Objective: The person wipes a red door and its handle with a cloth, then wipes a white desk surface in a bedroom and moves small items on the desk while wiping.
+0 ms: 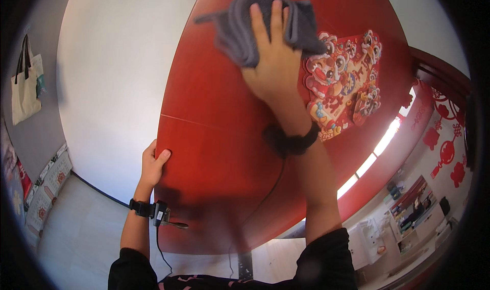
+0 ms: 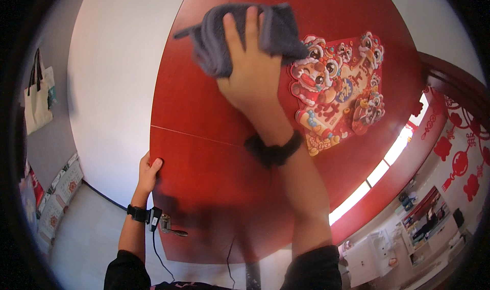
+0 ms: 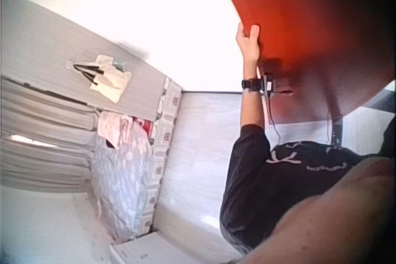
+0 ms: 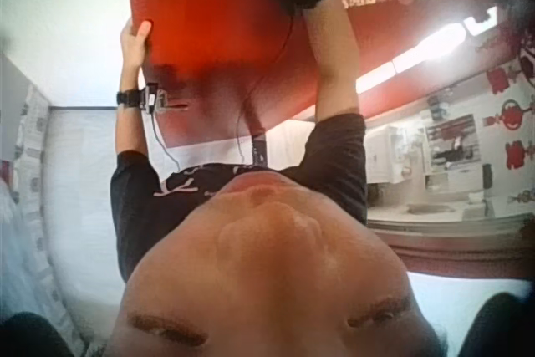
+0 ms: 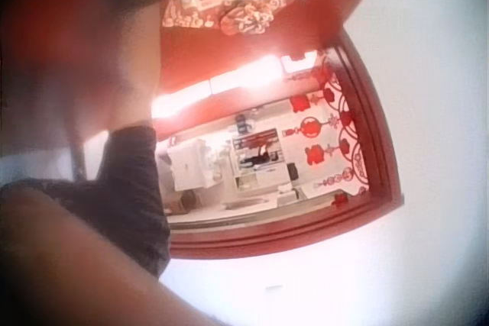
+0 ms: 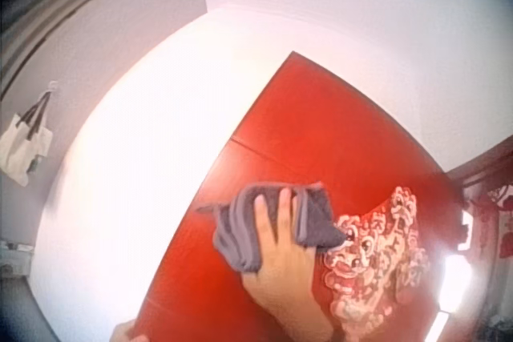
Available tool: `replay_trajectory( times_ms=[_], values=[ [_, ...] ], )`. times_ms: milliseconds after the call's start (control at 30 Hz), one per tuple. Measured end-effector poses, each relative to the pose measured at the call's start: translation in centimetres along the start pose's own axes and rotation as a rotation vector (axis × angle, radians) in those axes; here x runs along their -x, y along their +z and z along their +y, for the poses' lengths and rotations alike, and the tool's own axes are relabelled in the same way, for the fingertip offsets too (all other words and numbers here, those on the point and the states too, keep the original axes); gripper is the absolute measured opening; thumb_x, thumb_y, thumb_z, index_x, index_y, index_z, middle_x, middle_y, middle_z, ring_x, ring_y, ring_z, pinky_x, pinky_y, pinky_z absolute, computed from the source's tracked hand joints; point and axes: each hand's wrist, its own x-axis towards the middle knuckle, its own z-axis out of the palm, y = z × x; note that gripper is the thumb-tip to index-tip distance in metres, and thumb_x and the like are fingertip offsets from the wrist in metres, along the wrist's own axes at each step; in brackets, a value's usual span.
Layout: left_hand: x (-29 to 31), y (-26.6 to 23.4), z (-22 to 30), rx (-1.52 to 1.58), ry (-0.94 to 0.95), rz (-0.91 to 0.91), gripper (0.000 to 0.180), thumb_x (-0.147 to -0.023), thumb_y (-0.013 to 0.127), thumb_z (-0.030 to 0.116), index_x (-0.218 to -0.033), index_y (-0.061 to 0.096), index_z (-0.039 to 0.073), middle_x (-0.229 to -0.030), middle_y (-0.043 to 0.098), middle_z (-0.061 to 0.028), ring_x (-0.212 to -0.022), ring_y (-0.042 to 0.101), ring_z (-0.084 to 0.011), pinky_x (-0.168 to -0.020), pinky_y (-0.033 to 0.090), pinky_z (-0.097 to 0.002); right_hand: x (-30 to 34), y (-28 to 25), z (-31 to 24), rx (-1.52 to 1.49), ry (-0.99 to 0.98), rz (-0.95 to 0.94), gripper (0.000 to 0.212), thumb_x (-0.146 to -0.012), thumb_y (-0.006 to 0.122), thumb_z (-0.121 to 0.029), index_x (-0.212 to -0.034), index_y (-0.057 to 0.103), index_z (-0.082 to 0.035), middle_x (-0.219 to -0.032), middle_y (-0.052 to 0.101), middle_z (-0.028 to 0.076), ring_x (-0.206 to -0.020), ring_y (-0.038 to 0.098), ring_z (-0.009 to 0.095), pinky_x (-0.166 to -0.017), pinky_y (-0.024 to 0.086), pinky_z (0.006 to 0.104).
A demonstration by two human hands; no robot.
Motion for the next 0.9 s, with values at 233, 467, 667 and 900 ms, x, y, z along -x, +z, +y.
replay_trajectory(
  times_ms=[233,467,667,900],
  values=[
    [1.2,-1.0,0.5,-0.046,-0.006,0.004,0.052,-0.088,0.065,0.035,-0.120,0.055,-0.005,-0.111,0.063,-0.0106,-0.101,0.057,-0.0166,-0.091,0.044,-0.0306,6.0,-1.8,-1.9,-0.132,-0.056,-0.159,0.076,-0.073,0.072,-0.036,-0.141,0.044,-0.017,-0.151,0.029,0.018,-0.137,0.031,0.038,-0.107,0.028,0.0539],
    [1.8,-2.1,-0.3,-0.205,0.028,0.028,0.062,-0.087,0.063,0.047,-0.118,0.055,-0.006,-0.111,0.062,-0.0112,-0.102,0.056,-0.0190,-0.091,0.043,-0.0321,13.1,-4.5,-0.7,-0.310,0.090,-0.237,0.069,-0.078,0.068,-0.038,-0.140,0.045,-0.017,-0.152,0.029,0.016,-0.138,0.029,0.039,-0.109,0.025,0.0550],
    [2.0,-2.8,-0.9,-0.184,0.003,0.024,0.072,-0.086,0.064,0.052,-0.124,0.049,-0.006,-0.120,0.057,-0.0123,-0.109,0.054,-0.0220,-0.096,0.041,-0.0355,20.1,-7.5,0.9,-0.284,0.150,-0.331,0.061,-0.080,0.068,-0.037,-0.134,0.051,-0.014,-0.149,0.034,0.018,-0.136,0.033,0.039,-0.110,0.026,0.0521],
    [3.5,-1.5,1.2,-0.139,0.016,0.116,0.075,-0.084,0.067,0.051,-0.126,0.046,-0.007,-0.121,0.056,-0.0135,-0.108,0.054,-0.0222,-0.094,0.043,-0.0369,27.0,-10.9,6.0,-0.198,0.284,-0.221,0.068,-0.072,0.076,-0.036,-0.133,0.052,-0.017,-0.147,0.038,0.015,-0.131,0.039,0.039,-0.106,0.032,0.0526]
  ],
)
